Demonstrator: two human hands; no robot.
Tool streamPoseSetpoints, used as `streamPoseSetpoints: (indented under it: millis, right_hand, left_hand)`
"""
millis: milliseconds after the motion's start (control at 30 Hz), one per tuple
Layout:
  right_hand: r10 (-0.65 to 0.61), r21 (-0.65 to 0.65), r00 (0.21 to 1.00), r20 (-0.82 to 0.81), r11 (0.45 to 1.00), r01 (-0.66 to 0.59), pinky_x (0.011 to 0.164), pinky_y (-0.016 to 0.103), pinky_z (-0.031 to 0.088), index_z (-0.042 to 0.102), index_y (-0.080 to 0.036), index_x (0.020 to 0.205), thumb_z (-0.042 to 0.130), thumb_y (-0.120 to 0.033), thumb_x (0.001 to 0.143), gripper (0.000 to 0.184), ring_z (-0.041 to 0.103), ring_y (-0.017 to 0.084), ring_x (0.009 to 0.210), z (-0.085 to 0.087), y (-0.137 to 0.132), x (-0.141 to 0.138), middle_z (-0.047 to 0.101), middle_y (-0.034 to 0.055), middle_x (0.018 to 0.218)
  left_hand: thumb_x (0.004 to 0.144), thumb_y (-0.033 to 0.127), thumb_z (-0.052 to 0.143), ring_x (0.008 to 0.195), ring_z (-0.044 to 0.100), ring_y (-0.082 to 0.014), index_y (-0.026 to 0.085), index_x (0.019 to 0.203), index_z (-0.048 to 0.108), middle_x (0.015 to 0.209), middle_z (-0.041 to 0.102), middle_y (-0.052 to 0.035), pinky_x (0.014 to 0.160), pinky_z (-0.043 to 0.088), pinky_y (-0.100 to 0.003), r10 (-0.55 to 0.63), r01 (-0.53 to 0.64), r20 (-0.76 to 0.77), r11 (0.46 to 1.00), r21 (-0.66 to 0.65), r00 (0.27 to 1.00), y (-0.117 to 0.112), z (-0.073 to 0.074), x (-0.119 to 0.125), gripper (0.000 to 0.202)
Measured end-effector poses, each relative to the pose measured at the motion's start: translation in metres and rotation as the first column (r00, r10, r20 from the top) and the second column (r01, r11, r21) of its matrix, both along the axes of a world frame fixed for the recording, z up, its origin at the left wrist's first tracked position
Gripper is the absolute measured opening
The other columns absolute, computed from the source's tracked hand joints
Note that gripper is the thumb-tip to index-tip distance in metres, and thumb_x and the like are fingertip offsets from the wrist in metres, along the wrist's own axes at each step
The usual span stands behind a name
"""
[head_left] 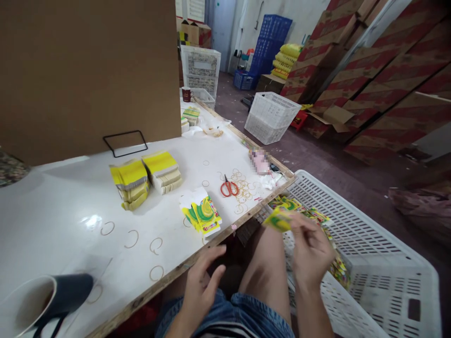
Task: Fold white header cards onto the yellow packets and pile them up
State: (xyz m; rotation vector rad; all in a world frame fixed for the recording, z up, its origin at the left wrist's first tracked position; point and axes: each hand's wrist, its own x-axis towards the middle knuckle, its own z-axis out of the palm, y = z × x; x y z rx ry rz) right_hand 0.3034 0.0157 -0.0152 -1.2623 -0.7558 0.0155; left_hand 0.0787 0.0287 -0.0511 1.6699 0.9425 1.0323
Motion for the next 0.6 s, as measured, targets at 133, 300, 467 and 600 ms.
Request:
streamPoseSetpoints:
  millis: [133,300,467,600]
  right_hand:
    - [-0.187,-0.063,0.974,0.126,0.979,0.196,0.086,0.042,0.047,0.068,-0.015,0.094,0.067,-0.032,0.08,0.022,0.056,0.027,0.108,-0.006,0.012,0.019,0.061,0.0145,0.114]
    - [0.14,-0.223,0.99,0.015,0.966,-0.133,0.084,0.039,0.046,0.068,-0.015,0.087,0.061,-0.036,0.083,0.022,0.059,0.024,0.097,-0.034,0.031,-0.014,0.065,0.0123,0.1]
    - [0.313,-0.275,0.933,-0.174,0.895,-0.352,0.075,0.035,0.048,0.066,-0.014,0.093,0.06,-0.04,0.082,0.029,0.06,0.021,0.08,-0.047,0.04,-0.039,0.067,0.0092,0.089]
    - [0.358,-0.288,0.903,-0.238,0.862,-0.417,0.072,0.032,0.048,0.066,-0.014,0.093,0.061,-0.043,0.081,0.031,0.061,0.021,0.078,-0.049,0.039,-0.041,0.068,0.0088,0.088]
  left_hand:
    - [0.086,0.043,0.055,0.086,0.068,-0.0255,0.02,0.085,0.073,0.087,0.073,-0.0085,0.084,0.054,-0.034,0.0,-0.061,-0.29,0.978,-0.199,0.957,-0.025,-0.058,-0.061,0.029]
    - [0.082,0.055,0.05,0.126,0.049,-0.0286,0.019,0.104,0.065,0.115,0.067,-0.0087,0.111,0.034,-0.036,0.417,-0.587,-0.477,0.754,-0.294,0.774,-0.035,-0.116,-0.119,0.045]
    - [0.089,0.046,0.04,0.131,0.044,-0.0257,0.013,0.11,0.063,0.125,0.062,-0.0123,0.111,0.034,-0.037,0.338,-0.559,-0.463,0.653,-0.511,0.819,-0.04,-0.121,-0.133,0.045]
    - [0.089,0.043,0.038,0.123,0.052,-0.03,0.013,0.106,0.067,0.116,0.067,-0.0133,0.107,0.04,-0.043,0.289,-0.559,-0.498,0.606,-0.566,0.818,-0.049,-0.118,-0.134,0.045]
